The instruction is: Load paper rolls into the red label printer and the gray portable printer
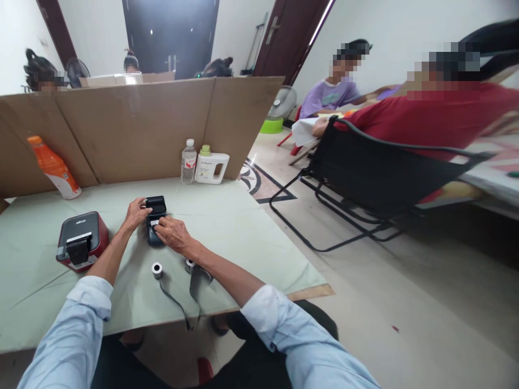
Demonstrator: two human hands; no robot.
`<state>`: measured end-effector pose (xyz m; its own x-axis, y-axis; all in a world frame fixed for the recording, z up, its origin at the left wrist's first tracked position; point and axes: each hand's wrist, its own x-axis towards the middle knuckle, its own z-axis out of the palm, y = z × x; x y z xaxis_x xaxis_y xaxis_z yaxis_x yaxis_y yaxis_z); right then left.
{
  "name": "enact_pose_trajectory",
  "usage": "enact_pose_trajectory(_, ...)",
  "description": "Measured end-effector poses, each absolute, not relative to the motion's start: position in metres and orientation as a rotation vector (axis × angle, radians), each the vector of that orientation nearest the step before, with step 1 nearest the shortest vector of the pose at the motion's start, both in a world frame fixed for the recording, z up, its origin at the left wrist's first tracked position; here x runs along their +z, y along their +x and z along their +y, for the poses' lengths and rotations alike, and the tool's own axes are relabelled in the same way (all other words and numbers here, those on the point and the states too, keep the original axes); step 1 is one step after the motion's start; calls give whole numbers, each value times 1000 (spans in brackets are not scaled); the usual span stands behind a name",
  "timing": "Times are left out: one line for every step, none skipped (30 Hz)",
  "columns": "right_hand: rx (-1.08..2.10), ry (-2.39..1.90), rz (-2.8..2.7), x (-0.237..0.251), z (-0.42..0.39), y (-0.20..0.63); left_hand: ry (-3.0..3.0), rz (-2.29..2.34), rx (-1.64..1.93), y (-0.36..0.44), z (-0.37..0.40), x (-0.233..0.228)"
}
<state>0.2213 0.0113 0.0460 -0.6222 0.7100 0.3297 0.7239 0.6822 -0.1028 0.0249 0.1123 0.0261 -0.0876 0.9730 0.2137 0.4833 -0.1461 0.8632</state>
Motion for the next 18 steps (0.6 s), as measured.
enact_pose_trajectory(-53, -1129, -2552, 46, 11, 221, 1662, 1572, 1196, 26, 114, 25)
enact_pose_trajectory(-51, -1127, -2551, 47, 11, 222, 1669, 1559, 1211, 27, 114, 25)
enact_pose_trajectory(-50, -1125, -2551, 47, 10, 222, 1680, 1547, 1226, 27, 114, 26)
enact_pose_trajectory(-51, -1124, -2552, 47, 10, 222, 1695, 1536, 1236, 27, 112, 27)
enact_pose_trajectory(-53, -1125, -2554, 48, 9, 222, 1713, 1526, 1242, 27, 109, 28)
enact_pose_trajectory(-57, -1128, -2557, 48, 8, 222, 1730, 1517, 1245, 26, 105, 29)
enact_pose_trajectory(-60, -1133, -2561, 49, 7, 222, 1757, 1503, 1242, 24, 101, 31)
enact_pose_trajectory(-62, -1138, -2566, 49, 7, 222, 1800, 1480, 1234, 22, 95, 32)
enact_pose_trajectory(-64, -1141, -2570, 49, 6, 222, 1859, 1450, 1219, 20, 90, 34)
enact_pose_trajectory(-64, -1142, -2573, 49, 6, 222, 1928, 1419, 1197, 18, 84, 35)
enact_pose_trajectory(-65, -1140, -2573, 49, 6, 222, 1997, 1389, 1165, 16, 78, 36)
enact_pose_trajectory(-67, -1136, -2572, 49, 6, 222, 2058, 1366, 1125, 14, 73, 36)
enact_pose_trajectory(-69, -1132, -2570, 48, 6, 222, 2104, 1352, 1080, 12, 67, 37)
enact_pose_trajectory(-72, -1131, -2565, 48, 6, 223, 2131, 1346, 1034, 10, 63, 37)
enact_pose_trajectory(-73, -1129, -2560, 47, 6, 223, 2151, 1341, 988, 8, 58, 37)
enact_pose_trajectory(-71, -1126, -2554, 47, 6, 223, 2168, 1335, 943, 6, 54, 37)
enact_pose_trajectory(-66, -1121, -2548, 46, 6, 224, 2182, 1328, 902, 5, 49, 36)
enact_pose_trajectory(-59, -1113, -2543, 46, 6, 224, 2191, 1326, 867, 4, 45, 36)
